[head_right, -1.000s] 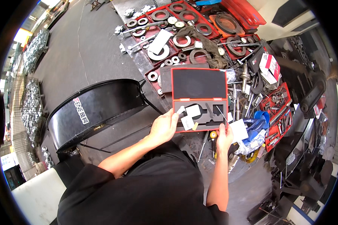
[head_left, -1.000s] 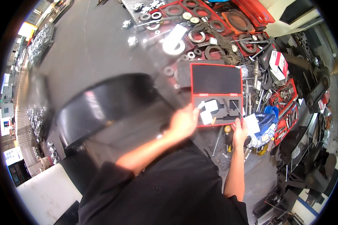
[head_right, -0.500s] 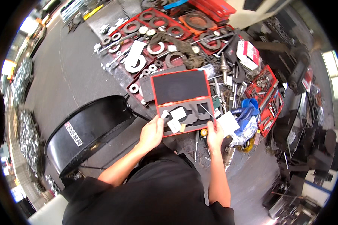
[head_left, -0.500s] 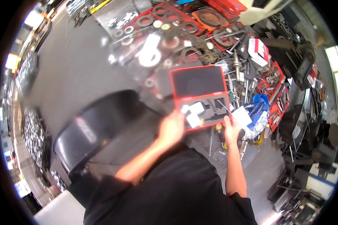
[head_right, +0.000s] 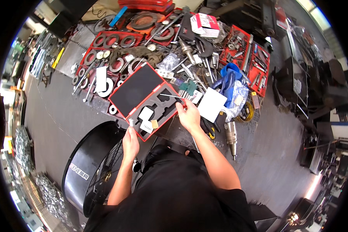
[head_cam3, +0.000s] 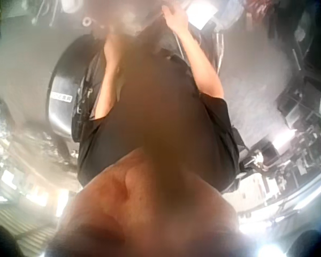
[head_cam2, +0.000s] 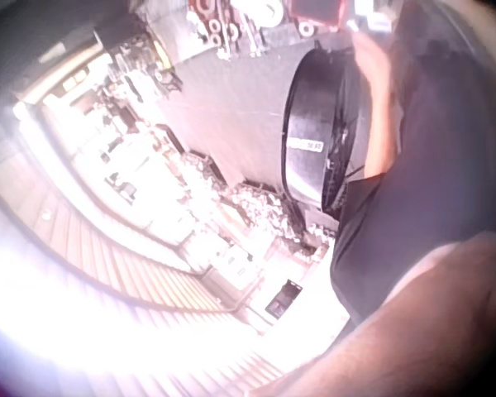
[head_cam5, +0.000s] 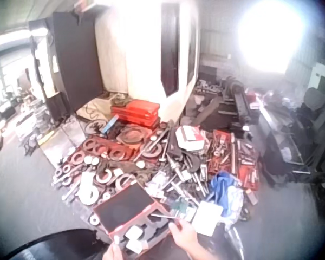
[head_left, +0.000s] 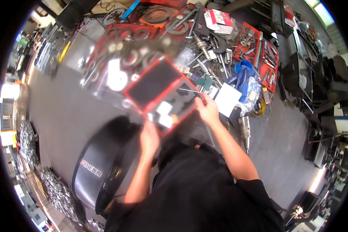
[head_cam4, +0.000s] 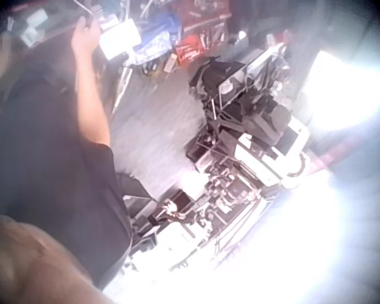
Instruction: The person assembles a dial indicator by hand, picking up a small metal pin and inserting it into the indicator's stem. They then attach the indicator to a metal rod and adjust the dial face. The person works at a cluttered workbench in a workshop environment.
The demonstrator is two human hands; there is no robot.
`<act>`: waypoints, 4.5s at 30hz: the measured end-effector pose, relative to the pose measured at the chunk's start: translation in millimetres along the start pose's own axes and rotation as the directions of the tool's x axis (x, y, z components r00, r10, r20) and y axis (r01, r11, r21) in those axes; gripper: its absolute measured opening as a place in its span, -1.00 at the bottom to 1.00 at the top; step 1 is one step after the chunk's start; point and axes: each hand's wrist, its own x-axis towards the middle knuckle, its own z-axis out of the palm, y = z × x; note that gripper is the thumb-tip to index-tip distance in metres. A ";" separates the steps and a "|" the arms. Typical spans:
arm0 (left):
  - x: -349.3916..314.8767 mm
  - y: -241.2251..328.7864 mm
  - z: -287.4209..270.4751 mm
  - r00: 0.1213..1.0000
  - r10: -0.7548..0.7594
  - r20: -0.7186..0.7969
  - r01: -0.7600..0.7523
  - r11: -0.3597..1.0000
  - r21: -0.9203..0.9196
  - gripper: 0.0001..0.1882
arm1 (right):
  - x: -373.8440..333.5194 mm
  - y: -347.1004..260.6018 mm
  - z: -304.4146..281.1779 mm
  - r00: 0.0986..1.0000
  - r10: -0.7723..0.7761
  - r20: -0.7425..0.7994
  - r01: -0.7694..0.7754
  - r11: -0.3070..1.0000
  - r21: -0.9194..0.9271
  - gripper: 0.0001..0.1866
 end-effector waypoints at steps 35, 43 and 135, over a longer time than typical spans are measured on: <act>-0.1 -22.7 -38.2 0.992 0.120 -0.033 -0.123 0.989 -0.078 -0.44 | -138.9 72.1 -104.6 0.862 0.074 -0.502 -0.025 0.994 0.105 -0.74; -50.1 50.9 -19.8 0.965 0.220 0.142 -0.192 0.963 -0.191 -0.44 | -70.1 79.3 -145.5 0.706 0.302 -0.641 -0.179 0.951 0.251 -0.28; -137.7 100.4 -14.0 0.935 0.213 0.283 -0.126 0.947 -0.297 -0.52 | -209.0 -106.4 -148.7 0.959 -0.271 0.088 0.198 0.857 0.475 -0.97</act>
